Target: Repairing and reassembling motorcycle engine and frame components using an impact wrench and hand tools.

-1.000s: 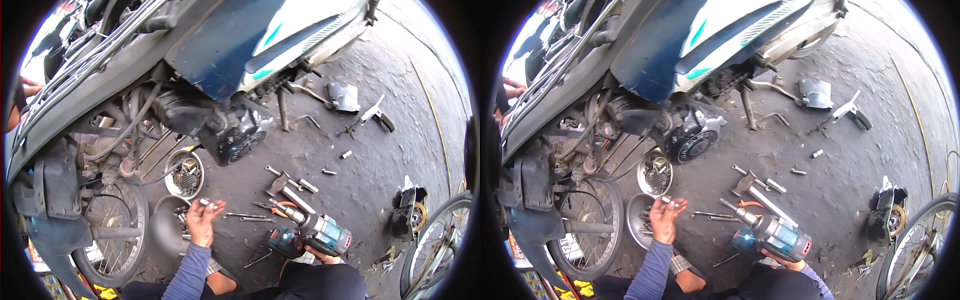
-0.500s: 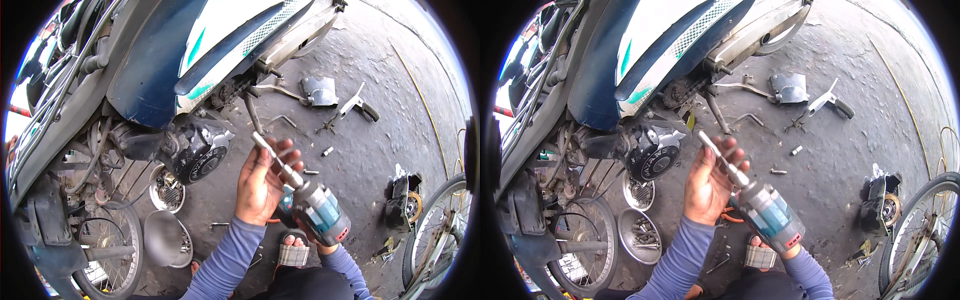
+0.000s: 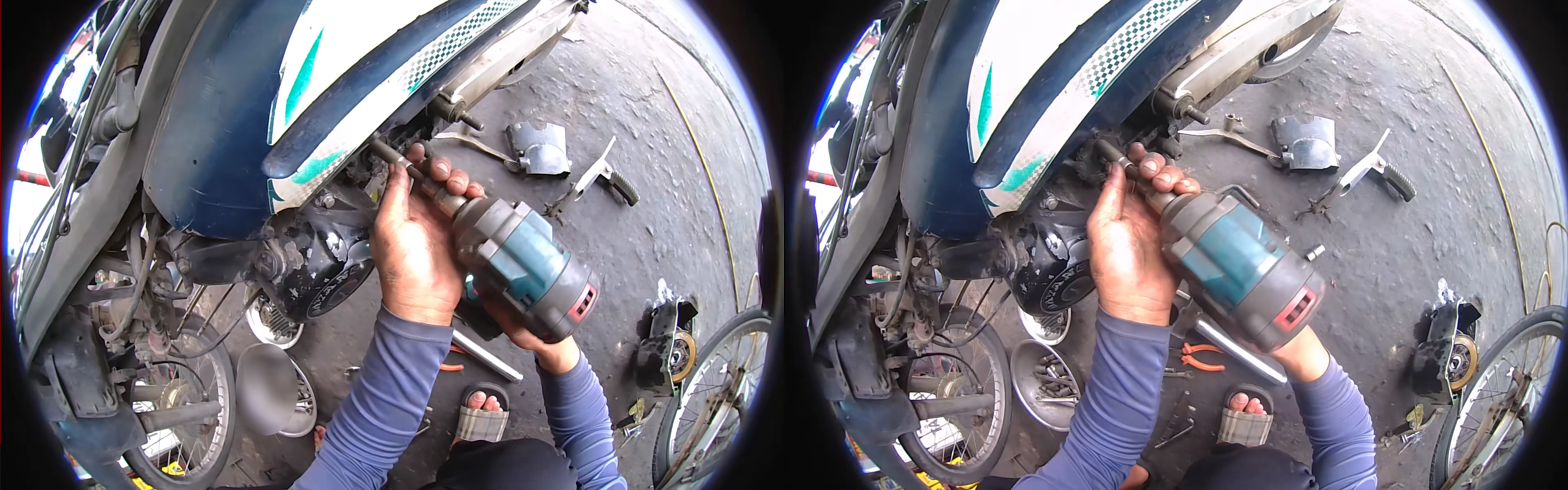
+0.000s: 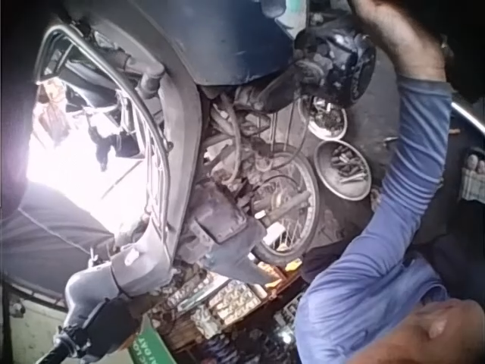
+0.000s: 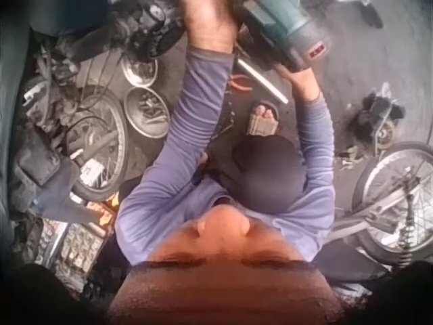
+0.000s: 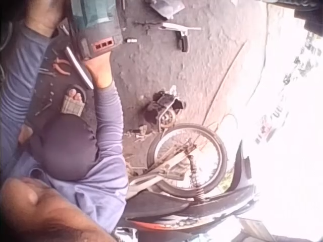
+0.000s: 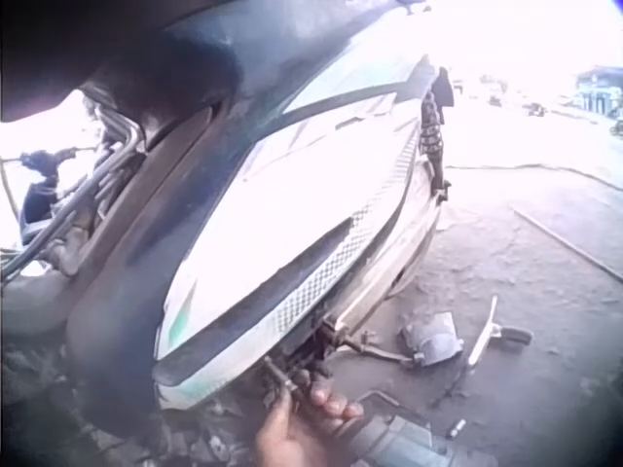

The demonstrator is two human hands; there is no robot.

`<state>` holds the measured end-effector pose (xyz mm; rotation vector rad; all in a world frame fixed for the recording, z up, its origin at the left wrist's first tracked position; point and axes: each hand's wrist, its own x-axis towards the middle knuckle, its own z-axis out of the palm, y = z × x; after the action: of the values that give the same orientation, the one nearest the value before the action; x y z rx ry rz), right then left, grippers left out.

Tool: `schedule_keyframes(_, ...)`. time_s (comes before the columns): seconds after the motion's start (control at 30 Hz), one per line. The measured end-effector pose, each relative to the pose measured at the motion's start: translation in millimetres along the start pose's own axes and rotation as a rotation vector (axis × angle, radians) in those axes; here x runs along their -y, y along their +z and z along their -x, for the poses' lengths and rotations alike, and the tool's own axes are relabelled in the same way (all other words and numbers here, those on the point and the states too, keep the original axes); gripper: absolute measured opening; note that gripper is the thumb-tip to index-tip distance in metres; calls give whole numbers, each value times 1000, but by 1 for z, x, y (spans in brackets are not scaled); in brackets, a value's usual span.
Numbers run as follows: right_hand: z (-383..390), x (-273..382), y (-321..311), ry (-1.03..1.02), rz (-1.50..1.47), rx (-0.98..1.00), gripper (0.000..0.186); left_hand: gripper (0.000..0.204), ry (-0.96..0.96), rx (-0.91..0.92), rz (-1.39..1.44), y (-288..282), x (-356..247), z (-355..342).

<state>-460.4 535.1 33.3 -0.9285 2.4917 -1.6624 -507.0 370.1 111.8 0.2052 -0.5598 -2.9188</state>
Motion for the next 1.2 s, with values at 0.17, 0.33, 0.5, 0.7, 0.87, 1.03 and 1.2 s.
schedule_keyframes(0.17,14,-22,2,88,-10,35,37,27,-27,29,99,-4,1,-4)
schedule_keyframes(0.33,14,-17,14,237,-157,20,37,29,-40,-35,29,-3,7,2)
schedule_keyframes(0.5,21,-4,16,-4,20,-82,38,32,-61,-81,-18,-21,20,17)
schedule_keyframes(0.7,10,-8,18,86,-168,-39,42,30,20,-98,-86,-23,24,9)
schedule_keyframes(0.87,-5,10,6,-62,165,95,49,33,36,-103,-153,-24,18,12)
schedule_keyframes(1.03,-19,-25,15,38,-65,-43,43,36,47,-92,-475,-27,10,21)
schedule_keyframes(1.2,-9,-24,34,242,-753,13,50,29,101,-103,-469,-20,15,22)
